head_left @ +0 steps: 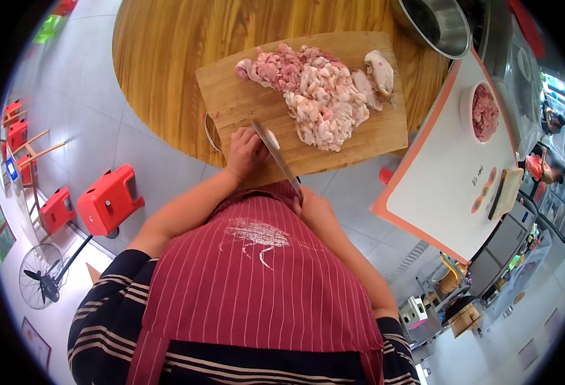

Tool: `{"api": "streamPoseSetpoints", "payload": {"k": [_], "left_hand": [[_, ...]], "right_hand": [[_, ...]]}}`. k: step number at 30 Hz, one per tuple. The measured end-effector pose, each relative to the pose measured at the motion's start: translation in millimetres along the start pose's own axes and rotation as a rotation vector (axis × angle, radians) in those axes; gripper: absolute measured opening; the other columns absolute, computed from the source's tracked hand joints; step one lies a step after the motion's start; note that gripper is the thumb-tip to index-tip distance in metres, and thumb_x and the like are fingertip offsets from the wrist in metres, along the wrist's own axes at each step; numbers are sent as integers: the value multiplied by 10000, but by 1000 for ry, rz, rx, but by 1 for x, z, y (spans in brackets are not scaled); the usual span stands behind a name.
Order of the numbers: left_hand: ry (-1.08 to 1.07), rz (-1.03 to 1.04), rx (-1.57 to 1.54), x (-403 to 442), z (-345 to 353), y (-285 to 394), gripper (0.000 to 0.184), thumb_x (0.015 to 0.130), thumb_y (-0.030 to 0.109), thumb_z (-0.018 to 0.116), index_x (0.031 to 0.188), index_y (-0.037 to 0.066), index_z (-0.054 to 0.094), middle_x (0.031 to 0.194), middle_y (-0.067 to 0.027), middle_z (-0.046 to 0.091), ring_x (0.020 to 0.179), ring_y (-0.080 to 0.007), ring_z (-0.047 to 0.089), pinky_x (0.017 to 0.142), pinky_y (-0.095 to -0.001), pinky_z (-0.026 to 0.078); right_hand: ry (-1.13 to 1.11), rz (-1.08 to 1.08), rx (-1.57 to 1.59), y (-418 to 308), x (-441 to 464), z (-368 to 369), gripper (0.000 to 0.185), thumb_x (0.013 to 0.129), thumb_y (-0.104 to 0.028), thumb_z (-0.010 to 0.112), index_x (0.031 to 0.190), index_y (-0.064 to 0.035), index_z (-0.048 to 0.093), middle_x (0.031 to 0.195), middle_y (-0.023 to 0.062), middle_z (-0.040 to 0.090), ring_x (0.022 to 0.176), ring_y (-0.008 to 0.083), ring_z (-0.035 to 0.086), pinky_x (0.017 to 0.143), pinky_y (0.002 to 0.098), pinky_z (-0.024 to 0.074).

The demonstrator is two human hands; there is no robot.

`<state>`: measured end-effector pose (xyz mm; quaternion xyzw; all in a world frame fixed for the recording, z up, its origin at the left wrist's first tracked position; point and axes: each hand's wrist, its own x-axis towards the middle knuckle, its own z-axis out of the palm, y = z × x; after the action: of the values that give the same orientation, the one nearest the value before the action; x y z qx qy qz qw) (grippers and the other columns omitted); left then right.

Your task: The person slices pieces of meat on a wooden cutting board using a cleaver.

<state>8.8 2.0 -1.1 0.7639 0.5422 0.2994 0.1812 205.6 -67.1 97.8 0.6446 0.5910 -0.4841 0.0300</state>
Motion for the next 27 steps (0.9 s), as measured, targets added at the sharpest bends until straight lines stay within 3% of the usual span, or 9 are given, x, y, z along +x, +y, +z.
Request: {"api": "streamPoseSetpoints", "payload": {"k": [8,13,16,18,20,23,27], "left_hand": [[17,-8,15,-2,7,-4,298,666,119,683,954,80,616,932,-71,595,853,-280,543,738,-383,415],[50,8,13,2,0,4,261,681,110,677,932,79,612,928,-72,599,853,-275,548,732,-383,417],[52,-7,20,1,3,2,249,678,105,675,917,78,607,922,-73,597,851,-276,548,736,-385,417],[45,-6,17,2,3,1,246,677,103,675,912,79,605,917,-74,595,848,-279,547,732,-386,419],[45,6,24,2,5,-1,243,676,101,676,907,80,602,912,-75,593,845,-282,546,727,-386,420],[75,23,39,2,8,-5,245,671,96,680,899,80,593,898,-76,586,839,-289,542,717,-389,423],[88,17,7,1,3,3,223,684,79,677,890,87,592,931,-72,589,850,-284,544,718,-390,428]], "right_hand": [[118,-162,-7,-23,55,2,224,888,-203,477,1006,-23,540,768,281,616,719,463,595,669,546,467],[4,-13,-29,14,-3,2,247,890,-209,467,1026,-15,537,787,272,623,727,463,595,681,544,472],[-44,50,-16,-8,7,-11,249,890,-211,461,1020,-17,546,816,272,627,757,455,602,698,534,479],[17,-74,43,-15,47,0,245,882,-202,458,1002,-15,561,848,271,631,800,441,611,722,519,486],[44,-76,-63,-41,79,1,201,861,-204,513,917,-20,574,821,254,626,802,437,604,720,525,471],[43,-87,-100,-57,94,-8,196,849,-195,520,921,-22,579,840,242,634,809,425,609,733,515,475],[33,-217,-126,-9,80,-20,237,840,-230,511,879,-20,615,862,226,642,795,403,621,731,491,489]]}}
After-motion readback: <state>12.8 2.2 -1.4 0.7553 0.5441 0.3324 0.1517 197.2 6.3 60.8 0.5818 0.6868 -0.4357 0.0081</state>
